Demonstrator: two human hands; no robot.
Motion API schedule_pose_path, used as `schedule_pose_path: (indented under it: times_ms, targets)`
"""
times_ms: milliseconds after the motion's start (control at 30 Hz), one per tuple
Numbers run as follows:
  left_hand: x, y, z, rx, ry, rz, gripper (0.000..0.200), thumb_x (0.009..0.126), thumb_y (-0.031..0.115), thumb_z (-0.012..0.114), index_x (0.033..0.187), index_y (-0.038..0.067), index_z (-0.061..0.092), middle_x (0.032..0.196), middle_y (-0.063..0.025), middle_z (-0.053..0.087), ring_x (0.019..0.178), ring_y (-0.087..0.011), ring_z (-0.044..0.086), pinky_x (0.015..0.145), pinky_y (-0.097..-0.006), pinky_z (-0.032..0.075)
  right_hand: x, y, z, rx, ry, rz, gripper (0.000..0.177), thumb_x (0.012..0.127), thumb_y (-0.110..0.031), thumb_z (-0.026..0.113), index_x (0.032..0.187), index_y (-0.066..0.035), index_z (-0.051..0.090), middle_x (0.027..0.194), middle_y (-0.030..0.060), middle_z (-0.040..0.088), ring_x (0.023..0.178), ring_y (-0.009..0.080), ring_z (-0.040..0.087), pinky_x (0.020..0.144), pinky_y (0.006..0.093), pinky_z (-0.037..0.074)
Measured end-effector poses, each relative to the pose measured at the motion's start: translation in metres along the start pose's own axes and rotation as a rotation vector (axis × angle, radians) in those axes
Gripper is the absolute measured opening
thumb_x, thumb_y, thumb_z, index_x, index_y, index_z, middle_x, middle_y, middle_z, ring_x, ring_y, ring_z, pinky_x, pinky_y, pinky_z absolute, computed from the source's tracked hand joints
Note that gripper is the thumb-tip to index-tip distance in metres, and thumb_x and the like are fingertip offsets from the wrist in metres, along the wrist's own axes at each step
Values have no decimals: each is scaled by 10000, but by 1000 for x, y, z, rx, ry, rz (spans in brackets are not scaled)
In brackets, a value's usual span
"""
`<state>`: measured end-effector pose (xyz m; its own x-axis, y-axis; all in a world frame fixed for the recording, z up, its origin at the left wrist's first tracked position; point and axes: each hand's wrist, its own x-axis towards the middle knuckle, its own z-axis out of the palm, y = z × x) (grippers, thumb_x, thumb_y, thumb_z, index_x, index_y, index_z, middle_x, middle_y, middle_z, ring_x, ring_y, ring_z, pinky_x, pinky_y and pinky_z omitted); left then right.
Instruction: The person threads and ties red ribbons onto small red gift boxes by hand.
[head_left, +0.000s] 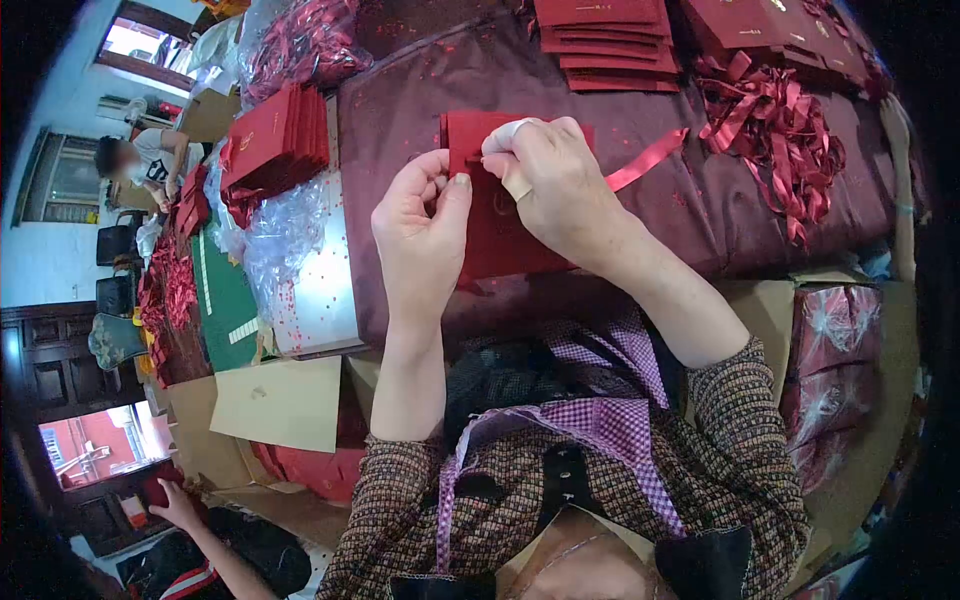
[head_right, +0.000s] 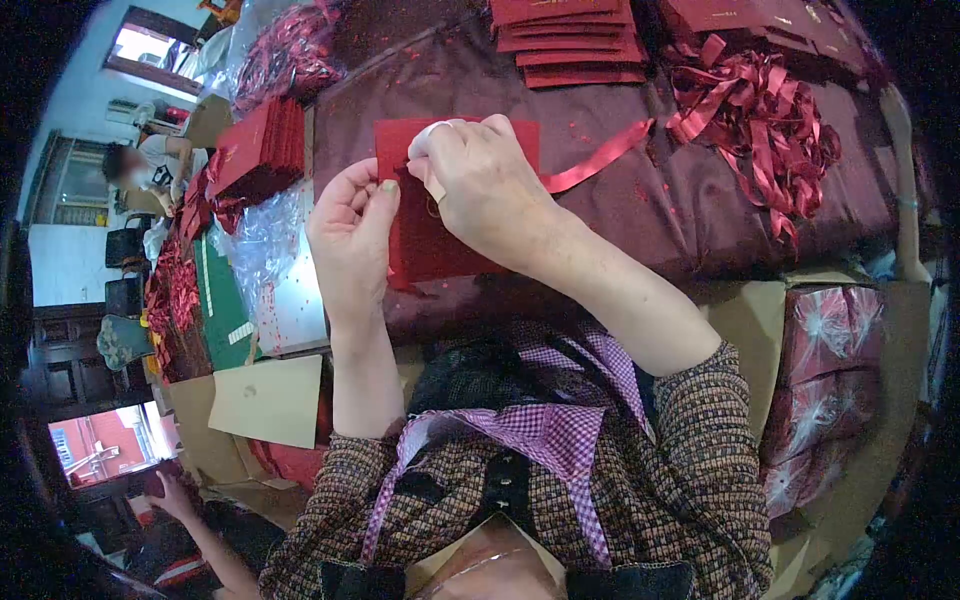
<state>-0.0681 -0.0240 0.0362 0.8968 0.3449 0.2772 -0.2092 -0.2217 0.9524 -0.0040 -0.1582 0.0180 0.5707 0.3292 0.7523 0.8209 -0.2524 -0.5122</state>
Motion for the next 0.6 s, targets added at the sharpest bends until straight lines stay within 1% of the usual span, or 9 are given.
schedule_pose_path:
  times_ms: [133,167,267,333,367,400,500,567,600]
  targets:
    - [-3,0,1,33,20,28,170,826,-31,599,993,-59,602,754,21,563,675,-32,479,610,-178,413,3,-7,-3,-5,-58,82,76,830,-81,587,848,-39,526,765,105,613,741,289,590,696,406,385]
    - [-4,0,1,93,29,60,166,820,-37,595,984,-55,604,738,15,558,666,-37,477,603,-185,414,4,-9,-4,-6,-58,82,76,830,-81,587,848,-39,526,765,105,613,741,289,590,696,406,385]
    - [-5,1,3,194,35,128,165,809,-47,586,972,-44,605,710,-8,551,648,-48,477,588,-202,419,6,-12,-5,-6,-75,78,81,799,-82,579,828,-33,521,734,114,586,713,286,577,688,396,386]
    - [-5,0,5,206,16,209,170,803,-52,574,969,-31,603,694,-58,557,638,-68,504,580,-226,440,6,-13,-3,-320,-49,-162,98,750,-92,566,805,-34,510,709,113,548,681,271,556,677,381,386]
    - [-5,1,5,206,15,210,170,803,-52,574,969,-31,603,694,-58,557,638,-68,504,580,-226,440,8,-17,-5,-388,-54,-236,116,714,-107,553,793,-40,499,698,104,520,665,253,541,670,373,384]
    - [-6,2,6,207,11,235,172,805,-50,574,973,-31,604,701,-65,567,643,-72,515,590,-229,447,10,-19,-6,-389,-53,-235,116,714,-107,553,793,-40,499,698,104,520,665,253,541,670,373,384]
    - [-7,-1,4,255,14,304,185,808,-47,574,990,-33,605,716,-77,586,656,-79,536,605,-235,457,10,-19,-5,-373,-88,-271,105,727,-98,555,793,-38,499,712,110,532,674,266,546,671,376,386]
    - [-8,-3,2,302,23,351,196,810,-46,574,1003,-34,606,725,-81,597,663,-82,547,611,-237,461,10,-11,-1,-146,-15,-177,78,747,-74,553,786,-31,501,700,123,540,665,293,551,654,384,391]
    - [-10,-3,1,259,19,289,205,812,-43,577,1014,-39,605,735,-77,602,669,-81,548,615,-238,463,10,-9,-2,-23,-42,-79,65,768,-51,562,782,-29,502,685,135,545,654,318,553,633,395,395]
